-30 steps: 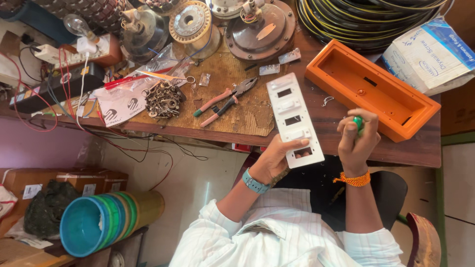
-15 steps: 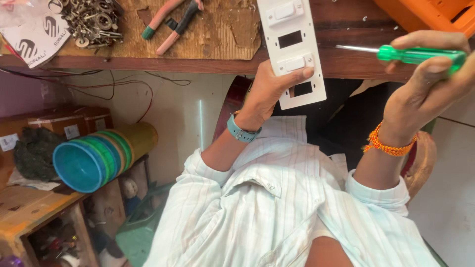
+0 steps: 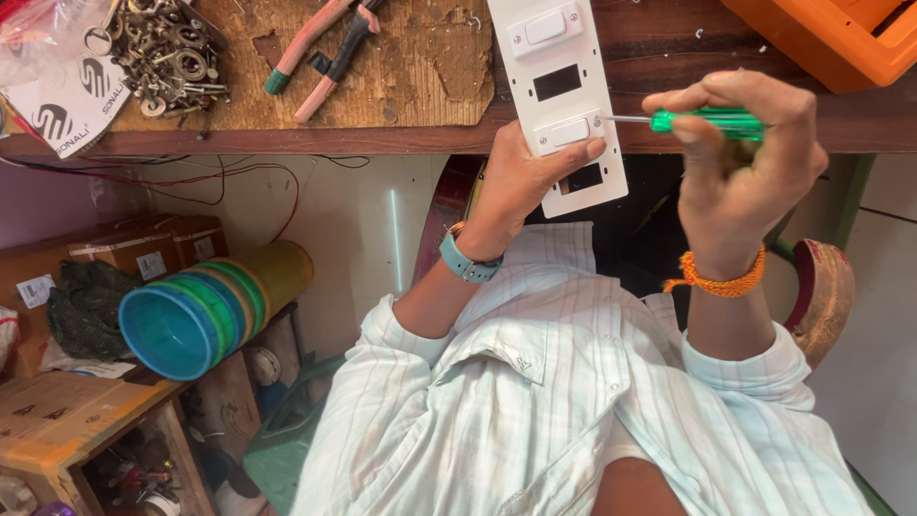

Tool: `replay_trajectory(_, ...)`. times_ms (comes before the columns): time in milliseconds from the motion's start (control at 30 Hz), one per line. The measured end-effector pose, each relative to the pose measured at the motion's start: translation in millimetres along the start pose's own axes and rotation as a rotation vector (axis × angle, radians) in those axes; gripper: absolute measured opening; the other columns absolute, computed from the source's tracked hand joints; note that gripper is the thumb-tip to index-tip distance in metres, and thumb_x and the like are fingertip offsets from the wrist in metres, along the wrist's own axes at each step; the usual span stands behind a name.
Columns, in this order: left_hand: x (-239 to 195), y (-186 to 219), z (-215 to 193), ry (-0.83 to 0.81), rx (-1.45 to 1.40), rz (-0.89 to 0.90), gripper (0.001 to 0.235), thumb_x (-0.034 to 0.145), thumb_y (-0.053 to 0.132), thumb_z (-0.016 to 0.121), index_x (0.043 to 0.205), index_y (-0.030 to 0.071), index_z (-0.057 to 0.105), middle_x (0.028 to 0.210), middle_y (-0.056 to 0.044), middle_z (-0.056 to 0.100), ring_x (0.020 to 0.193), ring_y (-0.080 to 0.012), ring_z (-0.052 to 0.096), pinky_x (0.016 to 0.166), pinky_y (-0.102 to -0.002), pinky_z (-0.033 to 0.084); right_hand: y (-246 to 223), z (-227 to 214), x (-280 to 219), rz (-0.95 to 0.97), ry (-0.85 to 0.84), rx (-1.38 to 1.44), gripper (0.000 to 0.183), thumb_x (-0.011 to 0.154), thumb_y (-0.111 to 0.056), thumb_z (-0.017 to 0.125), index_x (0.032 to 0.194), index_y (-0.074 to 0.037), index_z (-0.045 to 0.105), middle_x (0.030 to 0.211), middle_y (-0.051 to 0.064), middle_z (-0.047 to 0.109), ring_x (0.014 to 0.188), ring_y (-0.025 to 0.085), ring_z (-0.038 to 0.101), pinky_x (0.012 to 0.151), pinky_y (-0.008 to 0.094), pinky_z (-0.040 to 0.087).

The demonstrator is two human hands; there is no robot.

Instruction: The person assembles a white plastic electrical switchboard by inserting switches and securing them with screws. They use a screwdriver and pliers to tighten screws and adjust components on the board.

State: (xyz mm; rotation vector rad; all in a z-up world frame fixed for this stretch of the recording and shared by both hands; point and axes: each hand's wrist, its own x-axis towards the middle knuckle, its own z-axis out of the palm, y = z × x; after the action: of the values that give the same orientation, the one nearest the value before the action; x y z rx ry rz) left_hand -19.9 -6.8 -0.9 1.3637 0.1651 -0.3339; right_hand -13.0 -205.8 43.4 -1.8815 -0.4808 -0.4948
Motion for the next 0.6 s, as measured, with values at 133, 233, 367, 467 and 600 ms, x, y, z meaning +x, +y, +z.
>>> replay_trajectory(133, -0.8, -2.8, 1.2, 0.03, 0.023, -0.003, 0.032, 0.086, 0.024, 0.084, 0.107, 0.001, 0.074, 0.089, -0.004, 0.074, 0.072, -0.0062, 0.067, 0.057, -0.022, 0.053, -16.0, 3.4, -4.6, 0.093, 0.016, -0.037, 0.034, 0.115, -0.022, 0.075, 0.126, 0.0, 0.052, 0.106, 0.015, 0.071, 0.101, 0.024, 0.08, 0.079, 0.025, 0.066)
replay_trajectory(233, -0.2, -5.0, 2.3, 0.03, 0.009, 0.019, 0.029, 0.087, 0.022, 0.083, 0.104, 0.0, 0.075, 0.089, -0.004, 0.075, 0.071, -0.0064, 0.066, 0.055, -0.023, 0.054, -17.7, -0.6, -2.0, 0.076, 0.0, -0.178, 0.036, 0.105, -0.019, 0.08, 0.121, 0.001, 0.054, 0.102, 0.015, 0.072, 0.093, 0.024, 0.08, 0.07, 0.026, 0.061)
replay_trajectory(367, 0.9, -5.9, 3.5, 0.029, 0.028, 0.012, 0.028, 0.086, 0.021, 0.083, 0.103, 0.0, 0.075, 0.084, -0.003, 0.073, 0.066, -0.0057, 0.063, 0.053, -0.022, 0.052, -15.7, -5.4, -1.6, 0.097, 0.042, -0.025, 0.035, 0.109, -0.022, 0.077, 0.123, -0.001, 0.052, 0.105, 0.011, 0.073, 0.101, 0.021, 0.081, 0.078, 0.024, 0.064)
replay_trajectory(467, -0.4, -5.6, 4.5, 0.033, 0.035, 0.028, 0.026, 0.087, 0.02, 0.082, 0.1, 0.0, 0.074, 0.082, -0.002, 0.072, 0.063, -0.0056, 0.062, 0.052, -0.022, 0.052, -14.0, -3.4, -4.4, 0.108, 0.046, -0.029, 0.037, 0.11, -0.023, 0.079, 0.122, -0.002, 0.052, 0.103, 0.01, 0.073, 0.101, 0.02, 0.081, 0.076, 0.022, 0.062)
replay_trajectory(600, -0.4, -4.0, 4.5, 0.028, 0.069, 0.049, 0.025, 0.088, 0.021, 0.082, 0.097, 0.0, 0.073, 0.078, -0.001, 0.07, 0.061, -0.0048, 0.061, 0.051, -0.021, 0.051, -11.3, 2.2, -6.7, 0.129, 0.048, -0.071, 0.038, 0.111, -0.022, 0.084, 0.12, -0.001, 0.053, 0.101, 0.011, 0.073, 0.096, 0.02, 0.081, 0.072, 0.022, 0.061)
